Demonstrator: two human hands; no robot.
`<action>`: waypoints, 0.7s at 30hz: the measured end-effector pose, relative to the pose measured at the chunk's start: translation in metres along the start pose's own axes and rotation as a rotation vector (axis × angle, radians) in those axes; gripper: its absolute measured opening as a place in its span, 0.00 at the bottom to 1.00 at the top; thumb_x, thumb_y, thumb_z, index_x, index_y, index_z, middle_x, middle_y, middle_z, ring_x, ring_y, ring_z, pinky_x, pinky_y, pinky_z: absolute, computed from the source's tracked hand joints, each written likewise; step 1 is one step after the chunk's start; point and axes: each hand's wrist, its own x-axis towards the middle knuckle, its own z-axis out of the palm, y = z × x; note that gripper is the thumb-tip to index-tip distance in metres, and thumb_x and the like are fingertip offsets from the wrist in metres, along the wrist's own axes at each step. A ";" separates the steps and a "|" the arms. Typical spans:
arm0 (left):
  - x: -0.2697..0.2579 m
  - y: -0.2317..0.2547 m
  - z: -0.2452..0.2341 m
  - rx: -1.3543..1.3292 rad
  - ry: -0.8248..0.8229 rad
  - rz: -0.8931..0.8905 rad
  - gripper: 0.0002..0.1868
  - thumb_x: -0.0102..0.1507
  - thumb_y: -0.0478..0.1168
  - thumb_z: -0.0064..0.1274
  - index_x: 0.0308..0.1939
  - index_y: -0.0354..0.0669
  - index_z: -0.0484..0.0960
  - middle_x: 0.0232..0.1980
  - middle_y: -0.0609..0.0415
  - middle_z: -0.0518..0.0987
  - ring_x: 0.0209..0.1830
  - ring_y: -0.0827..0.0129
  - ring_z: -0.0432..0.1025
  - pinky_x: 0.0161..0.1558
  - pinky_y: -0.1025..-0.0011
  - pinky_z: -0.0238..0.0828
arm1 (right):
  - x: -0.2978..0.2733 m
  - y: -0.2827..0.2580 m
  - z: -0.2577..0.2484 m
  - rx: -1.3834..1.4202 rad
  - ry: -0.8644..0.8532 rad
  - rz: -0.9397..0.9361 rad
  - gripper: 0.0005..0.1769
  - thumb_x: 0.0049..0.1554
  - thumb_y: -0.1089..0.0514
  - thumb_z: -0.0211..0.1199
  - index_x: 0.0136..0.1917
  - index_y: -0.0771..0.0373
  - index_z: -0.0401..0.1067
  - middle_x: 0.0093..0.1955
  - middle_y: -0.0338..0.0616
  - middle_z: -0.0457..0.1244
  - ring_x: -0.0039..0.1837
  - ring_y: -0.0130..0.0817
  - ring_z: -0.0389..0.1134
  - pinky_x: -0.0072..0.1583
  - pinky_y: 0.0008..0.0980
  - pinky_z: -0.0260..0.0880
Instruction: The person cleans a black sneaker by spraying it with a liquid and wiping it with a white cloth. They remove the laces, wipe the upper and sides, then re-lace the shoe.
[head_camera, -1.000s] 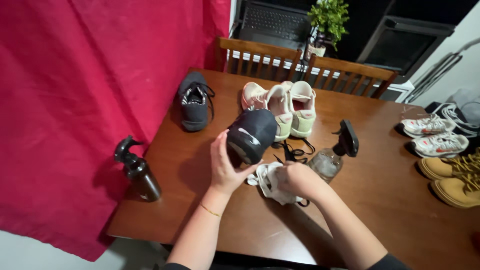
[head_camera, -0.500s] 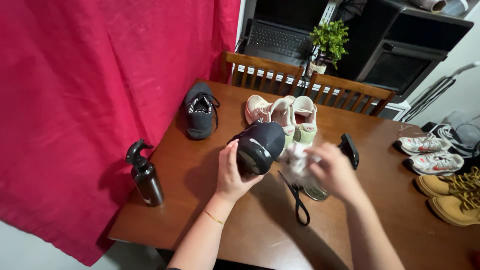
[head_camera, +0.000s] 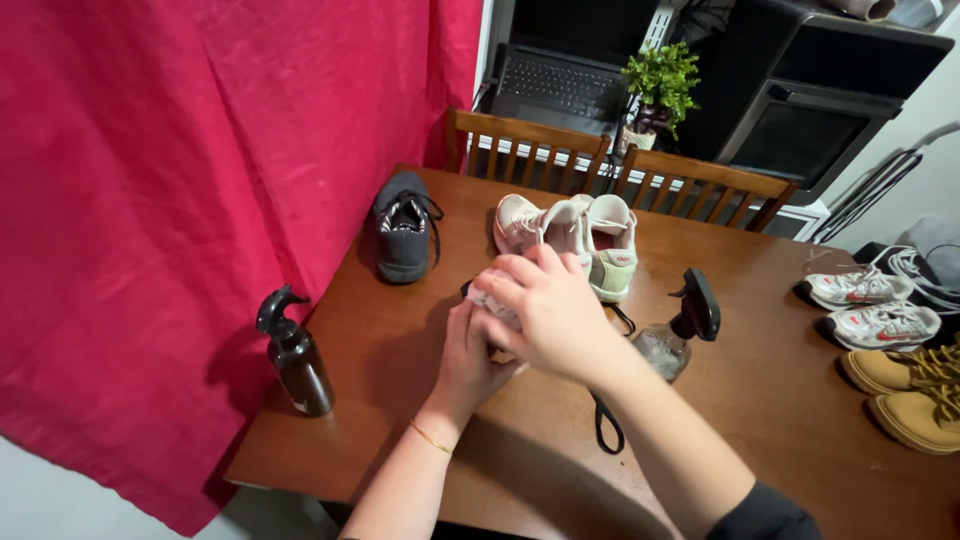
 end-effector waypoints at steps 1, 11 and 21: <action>0.000 0.000 0.000 0.001 -0.021 -0.001 0.55 0.46 0.41 0.79 0.71 0.42 0.60 0.69 0.39 0.66 0.63 0.44 0.66 0.64 0.56 0.69 | -0.004 -0.005 0.004 -0.048 -0.006 0.031 0.22 0.45 0.50 0.73 0.52 0.58 0.76 0.56 0.44 0.65 0.54 0.49 0.64 0.53 0.49 0.61; 0.002 0.003 -0.001 0.021 -0.095 -0.011 0.54 0.50 0.45 0.76 0.72 0.32 0.59 0.69 0.36 0.66 0.64 0.39 0.66 0.64 0.51 0.67 | -0.062 -0.009 0.038 -0.103 0.352 0.121 0.21 0.52 0.62 0.69 0.60 0.58 0.74 0.65 0.50 0.64 0.62 0.54 0.63 0.61 0.49 0.64; 0.008 -0.001 -0.005 0.014 0.035 -0.054 0.60 0.48 0.43 0.77 0.75 0.31 0.54 0.69 0.32 0.67 0.65 0.38 0.67 0.67 0.50 0.67 | -0.108 0.004 0.087 0.029 0.517 0.132 0.25 0.52 0.70 0.69 0.63 0.64 0.73 0.66 0.55 0.64 0.60 0.54 0.64 0.62 0.45 0.67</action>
